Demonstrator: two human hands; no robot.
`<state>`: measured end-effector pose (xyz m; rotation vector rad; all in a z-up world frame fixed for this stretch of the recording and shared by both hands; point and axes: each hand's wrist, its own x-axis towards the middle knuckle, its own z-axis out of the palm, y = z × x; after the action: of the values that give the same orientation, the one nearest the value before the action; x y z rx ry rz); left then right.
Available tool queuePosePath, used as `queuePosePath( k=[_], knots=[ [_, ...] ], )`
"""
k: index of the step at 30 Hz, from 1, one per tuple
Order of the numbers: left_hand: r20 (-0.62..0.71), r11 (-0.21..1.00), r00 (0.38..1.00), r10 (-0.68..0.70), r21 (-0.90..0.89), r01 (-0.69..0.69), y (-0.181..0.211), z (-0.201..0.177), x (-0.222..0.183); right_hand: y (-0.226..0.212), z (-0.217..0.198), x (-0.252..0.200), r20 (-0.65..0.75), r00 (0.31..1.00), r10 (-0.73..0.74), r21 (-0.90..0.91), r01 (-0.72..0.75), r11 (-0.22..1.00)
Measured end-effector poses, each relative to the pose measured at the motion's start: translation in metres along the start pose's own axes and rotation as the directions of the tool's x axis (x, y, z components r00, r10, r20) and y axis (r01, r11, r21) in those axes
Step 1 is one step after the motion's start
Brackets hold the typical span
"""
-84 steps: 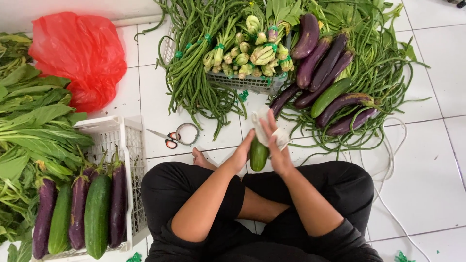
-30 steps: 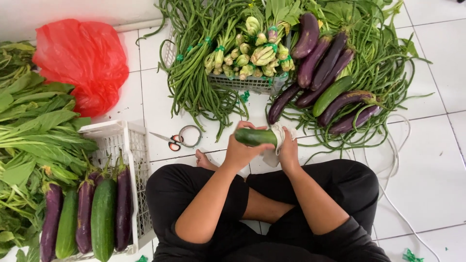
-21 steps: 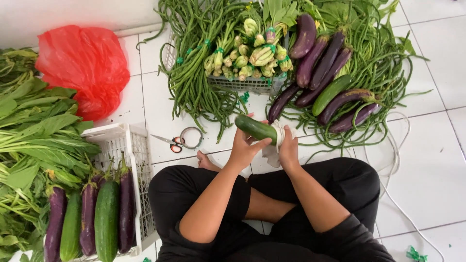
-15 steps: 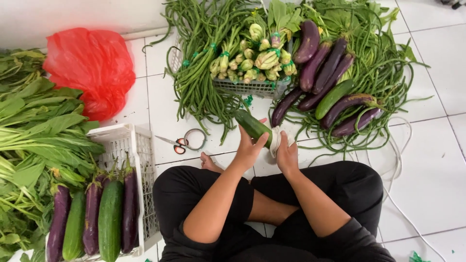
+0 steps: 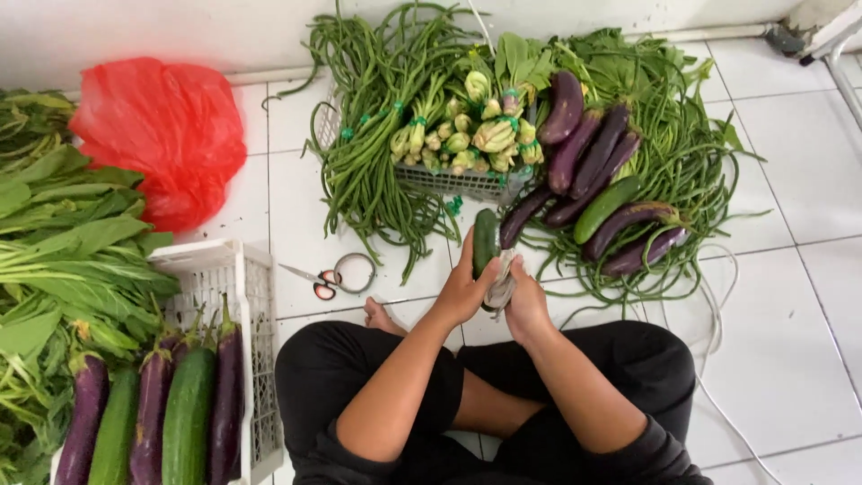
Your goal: Cleaning and sorting eggplants and cucumbers by wiping them with a cloth and placing them into a crate.
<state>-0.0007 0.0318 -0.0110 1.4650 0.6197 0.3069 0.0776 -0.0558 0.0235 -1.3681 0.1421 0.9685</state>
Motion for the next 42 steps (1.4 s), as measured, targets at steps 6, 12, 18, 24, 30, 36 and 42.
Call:
queuePosePath(
  k=[6, 12, 18, 24, 30, 36, 42],
  knots=[
    [-0.226, 0.994, 0.974, -0.011, -0.109, -0.014, 0.0, -0.008, 0.002, -0.061, 0.08, -0.067, 0.094, 0.995, 0.024, -0.682, 0.047, 0.73],
    [-0.427, 0.971, 0.904, -0.014, -0.222, -0.09, -0.047, -0.011, 0.017, 0.077, -0.011, 0.024, 0.104, 0.995, 0.001, -0.525, 0.054, 0.849],
    [-0.515, 0.925, 0.857, 0.031, -0.31, -0.22, -0.049, -0.018, 0.017, 0.026, -0.017, 0.044, -0.19, 0.98, -0.058, -0.145, 0.03, 0.989],
    [-0.314, 0.994, 0.948, -0.06, -0.111, 0.026, 0.0, 0.004, 0.004, 0.098, -0.054, 0.108, -0.011, 0.992, -0.127, -0.145, 0.124, 0.982],
    [0.041, 0.974, 0.984, -0.171, 0.16, 0.163, -0.026, 0.015, 0.001, 0.042, -0.04, 0.079, 0.254, 0.925, -0.282, -0.506, 0.375, 0.776],
    [-0.125, 0.933, 0.953, -0.276, -0.273, 0.234, -0.015, 0.014, -0.005, 0.055, -0.026, 0.041, 0.509, 0.739, -0.441, -0.325, 0.639, 0.697],
    [-0.093, 0.662, 0.933, -0.347, -0.729, 0.174, 0.006, -0.008, -0.012, 0.064, -0.025, 0.032, 0.753, 0.482, -0.449, -0.277, 0.85, 0.448]
  ],
)
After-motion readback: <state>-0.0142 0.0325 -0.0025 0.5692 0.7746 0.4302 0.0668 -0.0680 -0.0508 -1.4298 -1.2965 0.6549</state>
